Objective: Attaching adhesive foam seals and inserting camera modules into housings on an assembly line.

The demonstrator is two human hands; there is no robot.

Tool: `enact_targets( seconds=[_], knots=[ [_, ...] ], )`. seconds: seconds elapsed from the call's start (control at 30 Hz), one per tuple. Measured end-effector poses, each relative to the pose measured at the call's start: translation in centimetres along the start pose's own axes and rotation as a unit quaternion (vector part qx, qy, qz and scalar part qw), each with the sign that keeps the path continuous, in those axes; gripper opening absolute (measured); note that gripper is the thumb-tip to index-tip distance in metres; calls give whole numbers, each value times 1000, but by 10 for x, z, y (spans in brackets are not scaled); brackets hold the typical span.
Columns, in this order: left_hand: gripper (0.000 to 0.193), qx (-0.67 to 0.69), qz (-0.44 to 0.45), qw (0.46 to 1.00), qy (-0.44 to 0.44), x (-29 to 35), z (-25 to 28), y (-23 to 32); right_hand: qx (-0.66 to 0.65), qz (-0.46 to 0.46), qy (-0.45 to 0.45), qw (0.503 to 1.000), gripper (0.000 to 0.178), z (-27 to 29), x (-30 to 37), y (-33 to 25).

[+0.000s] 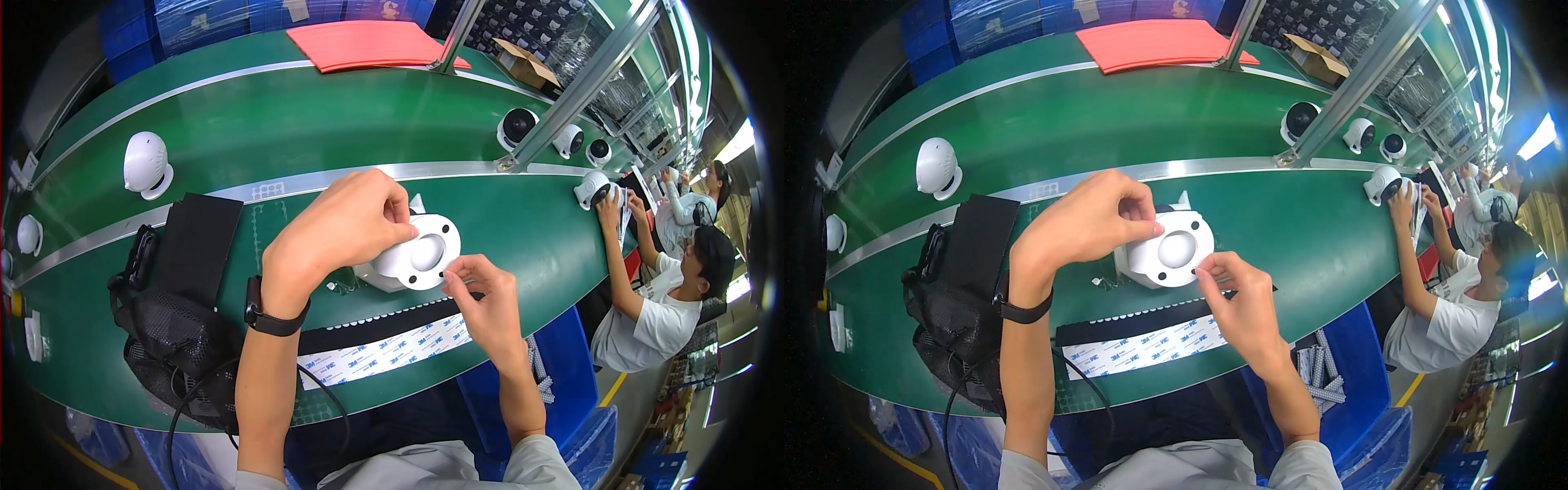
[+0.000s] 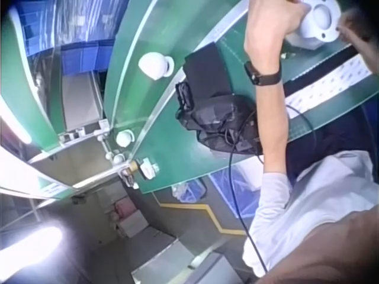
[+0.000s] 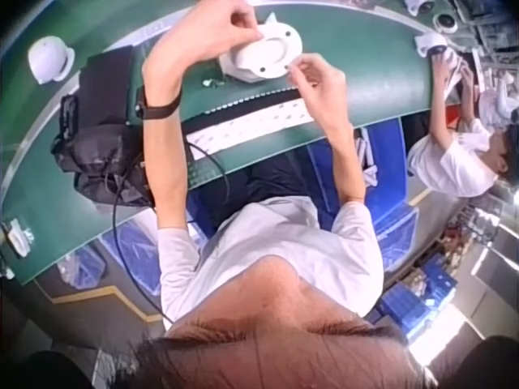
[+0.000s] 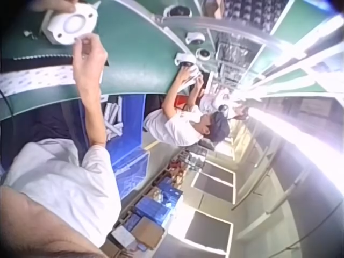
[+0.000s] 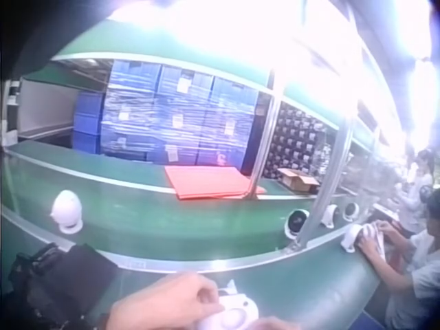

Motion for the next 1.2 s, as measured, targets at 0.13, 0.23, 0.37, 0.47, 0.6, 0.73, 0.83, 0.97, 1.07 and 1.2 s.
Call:
enact_targets(
  seconds=[0.13,0.23,0.37,0.47,0.6,0.73,0.83,0.97,1.07,1.2],
  knots=[
    [27,-9,-5,1000,3,-1,0,3,30,18,4,999,13,3,0,1],
    [27,-10,-4,1000,2,-3,-3,3,7,-23,-1,1000,22,5,-3,-1],
    [27,-16,-4,1000,13,-1,-2,5,-173,-84,-51,980,35,-5,-14,17],
    [27,-22,-7,1000,13,-2,-3,7,-233,-80,-53,968,31,-5,-14,25],
    [27,-12,-11,1000,11,0,-2,4,-277,-114,-87,950,40,-11,-14,25],
    [27,-11,-13,1000,6,2,-2,7,-67,-49,-48,995,73,-18,-15,-3],
    [27,-15,-13,1000,7,3,-1,7,21,-24,-30,999,74,-20,-19,-9],
    [27,-1,-7,1000,-8,4,-1,5,41,-11,-35,998,68,-18,-24,-13],
    [24,7,-12,1000,13,7,2,4,75,-19,-54,996,49,-14,-29,-11],
    [25,14,-2,1000,1,16,9,6,-131,-59,-120,982,20,-16,-49,1]
  ],
)
Point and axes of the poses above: each hand's wrist, its own x-axis away from the middle knuckle, its own z-axis out of the back of the hand, y = z × x, the point moved 8 cm from there along -x, towards the middle knuckle, and after that the axes turned 6 degrees about z, right-handed, at the moved point
